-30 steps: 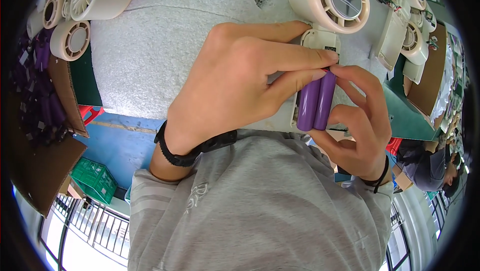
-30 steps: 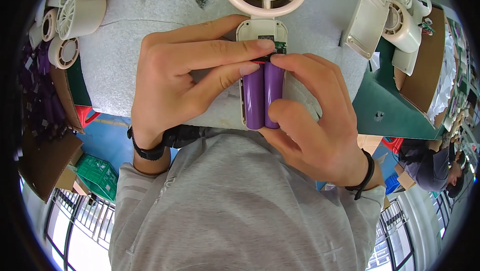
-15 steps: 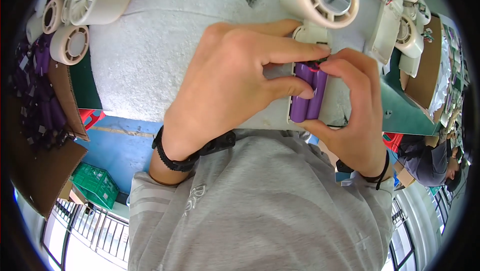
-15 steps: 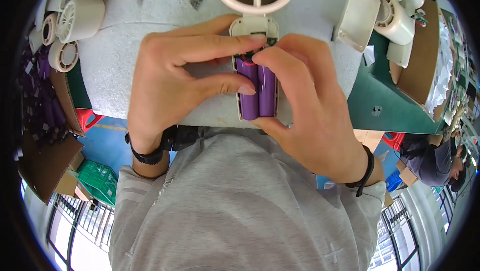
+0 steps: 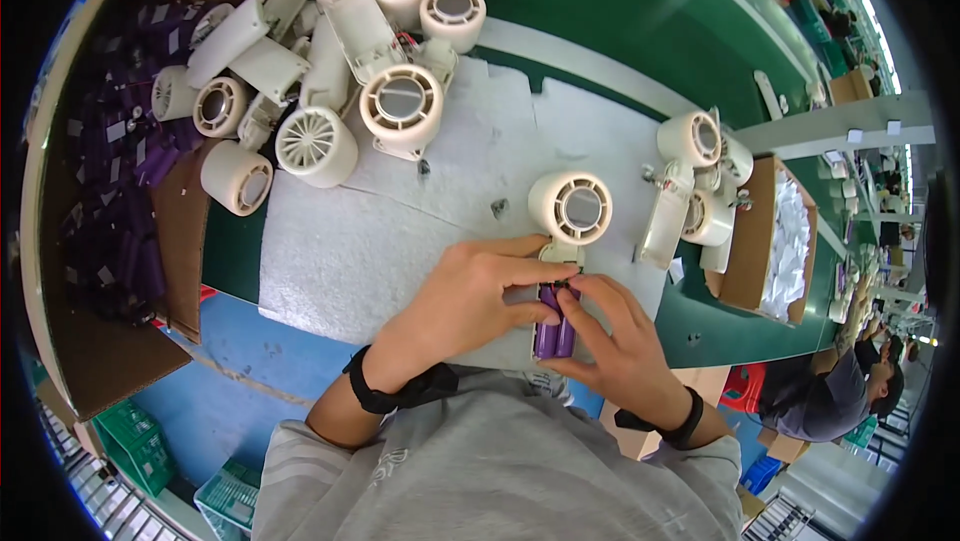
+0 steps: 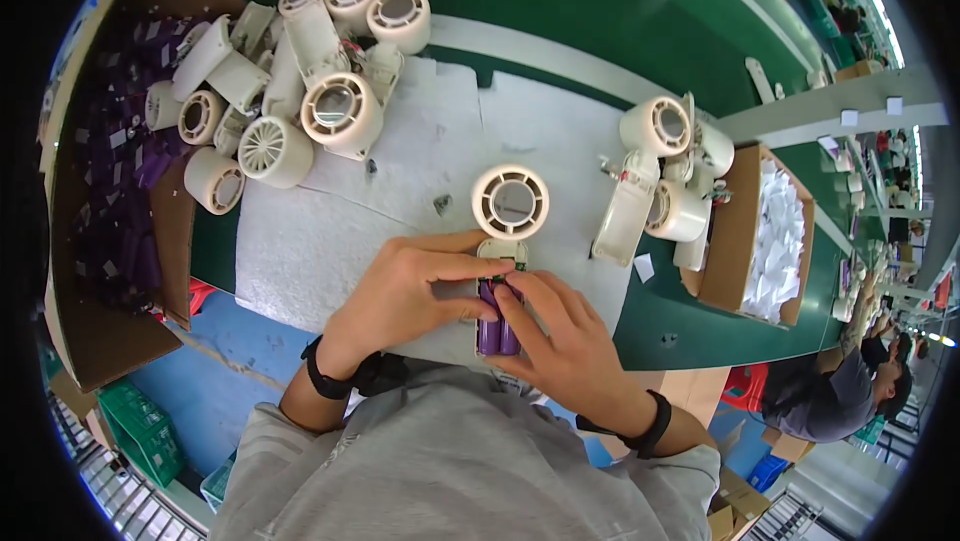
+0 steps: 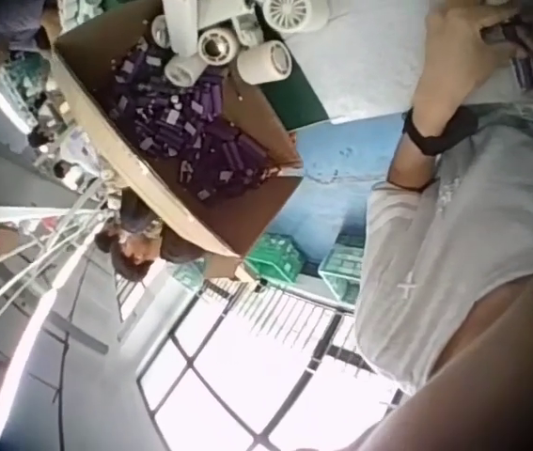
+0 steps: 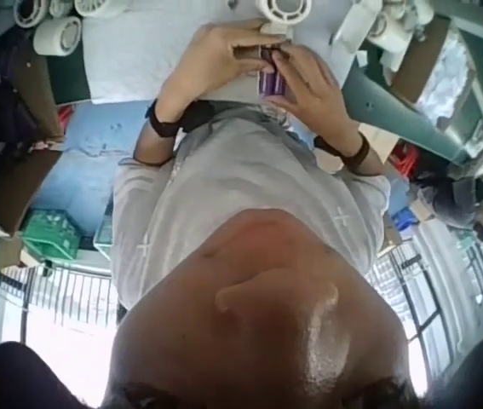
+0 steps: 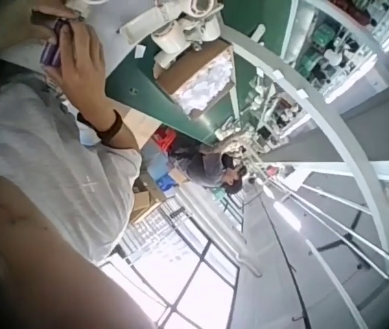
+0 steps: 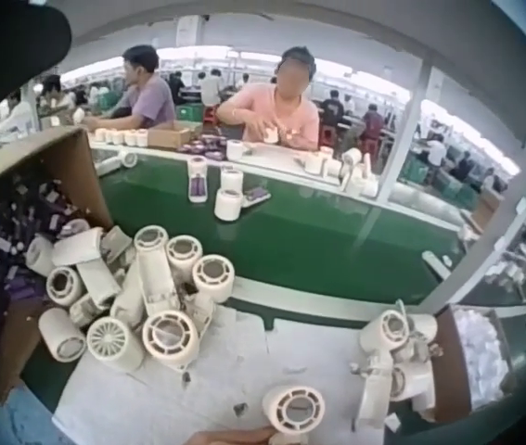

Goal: Assembling handheld fans by connecting internal circuit boards and installing batteries into the housings.

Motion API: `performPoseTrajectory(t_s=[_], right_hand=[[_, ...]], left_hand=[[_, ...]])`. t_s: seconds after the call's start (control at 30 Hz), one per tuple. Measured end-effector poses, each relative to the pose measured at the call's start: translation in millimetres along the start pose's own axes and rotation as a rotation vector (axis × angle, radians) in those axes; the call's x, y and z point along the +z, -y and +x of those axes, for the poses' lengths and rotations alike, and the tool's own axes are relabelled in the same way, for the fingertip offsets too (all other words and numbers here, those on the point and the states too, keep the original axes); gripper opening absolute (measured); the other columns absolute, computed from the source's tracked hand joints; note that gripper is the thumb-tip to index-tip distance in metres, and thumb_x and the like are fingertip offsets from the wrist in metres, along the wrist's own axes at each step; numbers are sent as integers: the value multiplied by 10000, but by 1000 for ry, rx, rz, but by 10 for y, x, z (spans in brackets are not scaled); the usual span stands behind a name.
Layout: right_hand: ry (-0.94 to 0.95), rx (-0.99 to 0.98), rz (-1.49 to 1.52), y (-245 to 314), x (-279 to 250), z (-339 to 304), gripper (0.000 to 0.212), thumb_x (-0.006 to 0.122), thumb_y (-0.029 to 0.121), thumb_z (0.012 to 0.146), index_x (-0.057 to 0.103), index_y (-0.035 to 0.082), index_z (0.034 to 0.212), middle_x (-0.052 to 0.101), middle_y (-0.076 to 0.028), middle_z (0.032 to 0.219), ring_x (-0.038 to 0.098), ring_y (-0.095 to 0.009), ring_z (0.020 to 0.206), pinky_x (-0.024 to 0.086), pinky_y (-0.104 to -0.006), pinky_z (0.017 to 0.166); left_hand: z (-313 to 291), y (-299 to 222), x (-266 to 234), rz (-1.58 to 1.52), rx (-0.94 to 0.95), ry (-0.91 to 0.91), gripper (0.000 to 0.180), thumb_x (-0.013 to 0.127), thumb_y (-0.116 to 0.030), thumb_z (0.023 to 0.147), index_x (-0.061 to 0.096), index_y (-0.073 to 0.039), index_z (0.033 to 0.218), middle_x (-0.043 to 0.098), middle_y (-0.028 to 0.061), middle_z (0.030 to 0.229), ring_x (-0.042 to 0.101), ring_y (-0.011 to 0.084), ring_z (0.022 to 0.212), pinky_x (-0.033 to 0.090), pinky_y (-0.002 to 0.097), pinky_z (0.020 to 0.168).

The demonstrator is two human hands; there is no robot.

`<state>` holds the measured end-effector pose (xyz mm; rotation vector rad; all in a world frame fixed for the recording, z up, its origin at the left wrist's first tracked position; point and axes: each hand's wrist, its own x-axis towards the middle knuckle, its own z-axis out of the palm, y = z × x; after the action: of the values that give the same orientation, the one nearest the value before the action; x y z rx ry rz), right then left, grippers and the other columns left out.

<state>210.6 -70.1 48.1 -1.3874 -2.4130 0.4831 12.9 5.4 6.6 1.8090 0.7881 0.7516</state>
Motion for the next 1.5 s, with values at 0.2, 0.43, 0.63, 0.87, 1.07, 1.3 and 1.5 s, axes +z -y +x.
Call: performPoseTrajectory(t_s=[0.2, 0.43, 0.63, 0.87, 1.07, 1.3, 1.5], right_hand=[[-148, 174, -161, -192, 45, 266, 607, 803, 127, 682, 566, -13, 1223, 482, -197, 1281, 536, -345, 1130, 480, -412, 918], [-272, 284, -102, 133, -293, 664, 514, 733, 36, 750, 548, 7, 1229, 536, -184, 1242, 597, -290, 1015, 507, -367, 823], [234, 229, 212, 247, -610, 757, 458, 730, 95, 784, 570, 21, 1206, 613, -137, 1125, 628, -216, 812, 512, -338, 698], [71, 3, 43, 163, -482, 1981, 505, 717, 254, 809, 558, 26, 1230, 633, -143, 1062, 630, -234, 809, 510, -345, 709], [57, 18, -279, 370, -43, 2138, 560, 738, 234, 783, 523, 29, 1258, 629, -173, 1071, 630, -268, 801, 511, -358, 694], [87, 128, 373, 248, -475, 1774, 405, 679, 22, 703, 550, 17, 1086, 582, -72, 1118, 606, -163, 896, 479, -295, 742], [211, 1, 386, -434, -530, 1318, 329, 495, -132, 630, 531, 26, 917, 535, -95, 1227, 551, -189, 1010, 432, -268, 826]], left_hand=[[-16, -100, 57, 17, -7, -191, 560, 798, -37, 676, 631, -89, 1208, 600, 144, 1233, 666, 266, 910, 554, 331, 734], [-70, -13, 4, -83, 27, -298, 460, 735, 8, 739, 632, -91, 1176, 606, 127, 1175, 645, 257, 851, 536, 332, 692], [-98, 89, 44, 41, 175, -295, 318, 706, 0, 763, 659, -58, 1072, 631, 123, 1050, 637, 279, 823, 522, 345, 673], [-120, 72, 35, 30, 147, -239, 143, 680, -38, 793, 680, -33, 935, 640, 108, 880, 622, 295, 741, 502, 353, 637], [-114, 45, 12, 37, 118, -206, 81, 659, -84, 822, 675, -24, 874, 630, 123, 838, 610, 311, 713, 495, 386, 644], [-129, 51, 3, -323, 32, -389, 189, 655, -92, 850, 620, -13, 1019, 627, 131, 914, 625, 258, 719, 509, 330, 652], [-55, 81, -31, -848, -157, -538, 316, 621, -69, 876, 518, -19, 1171, 586, 164, 1084, 619, 297, 843, 509, 347, 755]])
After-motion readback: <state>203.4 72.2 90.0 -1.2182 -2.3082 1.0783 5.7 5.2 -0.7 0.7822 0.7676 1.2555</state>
